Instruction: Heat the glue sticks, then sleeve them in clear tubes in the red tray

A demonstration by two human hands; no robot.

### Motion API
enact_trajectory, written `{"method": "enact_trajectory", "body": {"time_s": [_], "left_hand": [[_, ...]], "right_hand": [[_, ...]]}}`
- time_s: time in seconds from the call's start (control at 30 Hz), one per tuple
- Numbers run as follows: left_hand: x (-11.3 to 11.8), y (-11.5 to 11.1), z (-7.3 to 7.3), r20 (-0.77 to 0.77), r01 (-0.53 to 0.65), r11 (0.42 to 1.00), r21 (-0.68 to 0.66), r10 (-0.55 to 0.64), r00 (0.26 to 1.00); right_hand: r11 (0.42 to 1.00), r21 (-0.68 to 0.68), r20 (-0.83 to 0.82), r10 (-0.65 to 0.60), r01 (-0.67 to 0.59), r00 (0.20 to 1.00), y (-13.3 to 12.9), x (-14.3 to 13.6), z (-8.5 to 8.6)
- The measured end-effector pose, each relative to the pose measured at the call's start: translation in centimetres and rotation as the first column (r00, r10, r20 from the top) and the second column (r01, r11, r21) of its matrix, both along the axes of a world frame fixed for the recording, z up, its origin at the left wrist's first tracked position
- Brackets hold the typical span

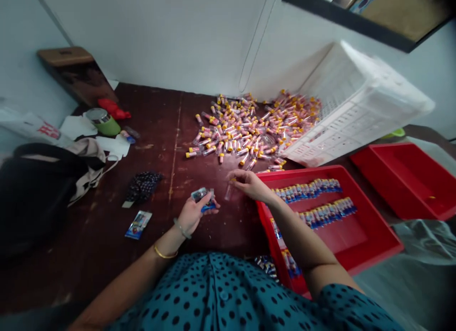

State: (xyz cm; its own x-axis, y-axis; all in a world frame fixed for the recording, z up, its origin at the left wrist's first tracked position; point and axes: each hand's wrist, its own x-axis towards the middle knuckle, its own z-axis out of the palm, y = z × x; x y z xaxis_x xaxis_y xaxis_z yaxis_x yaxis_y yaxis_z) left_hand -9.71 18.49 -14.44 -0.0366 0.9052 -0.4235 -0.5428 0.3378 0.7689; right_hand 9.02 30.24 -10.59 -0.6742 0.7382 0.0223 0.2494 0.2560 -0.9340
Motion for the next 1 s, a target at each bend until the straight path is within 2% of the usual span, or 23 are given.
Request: {"method": "enact_trajectory", "body": {"time_s": [0.1, 0.23, 0.3, 0.4, 0.53, 0.6, 0.73, 0.9, 1.0], "left_hand": [[0.8, -0.1, 0.1, -0.069, -0.039, 0.999, 0.017, 0.040, 0.997], [1.6, -0.6, 0.3, -0.189, -0.033, 0.996, 0.085, 0.049, 0.981], [1.5, -0.8, 0.4, -0.232, 0.042, 0.994, 0.102, -0.017, 0.973], [1.0, -1.1, 0.3, -0.236, 0.196, 0.978, 0.066, -0.175, 0.956], [0.4, -1.4, -0.1, -0.260, 0.260, 0.965, 0.034, -0.243, 0.935], [0.3, -1.6, -0.1, -0.284, 0.275, 0.960, 0.053, -0.249, 0.926], [0.3, -1.7, -0.1, -0.291, 0.323, 0.945, 0.058, -0.293, 0.911], [0.7, -1.5, -0.1, -0.218, 0.315, 0.949, 0.032, -0.301, 0.928], [1.0, -1.3, 0.0, -0.201, 0.352, 0.935, 0.053, -0.335, 0.921]], "right_hand": [[0.990, 0.138, 0.054, 0.018, -0.025, 0.998, -2.9, -0.9, 0.4], [0.981, 0.194, 0.062, -0.033, 0.020, 0.998, -4.6, -1.3, 0.2], [0.980, 0.197, 0.050, -0.025, 0.015, 0.998, -4.9, -1.1, 0.1], [0.981, 0.196, 0.048, 0.003, -0.012, 0.999, -5.1, -0.3, 0.1], [0.983, 0.180, 0.002, -0.018, 0.018, 1.000, -5.1, 0.9, 0.3], [0.986, 0.120, -0.082, -0.104, 0.113, 0.991, -5.0, 1.8, 0.6], [0.945, -0.177, -0.158, -0.304, 0.276, 0.939, -4.4, 4.1, 1.2], [0.896, -0.367, -0.202, -0.337, 0.248, 0.919, -4.6, 5.5, 1.4], [0.899, -0.378, -0.191, -0.310, 0.222, 0.931, -5.1, 5.3, 1.3]]}}
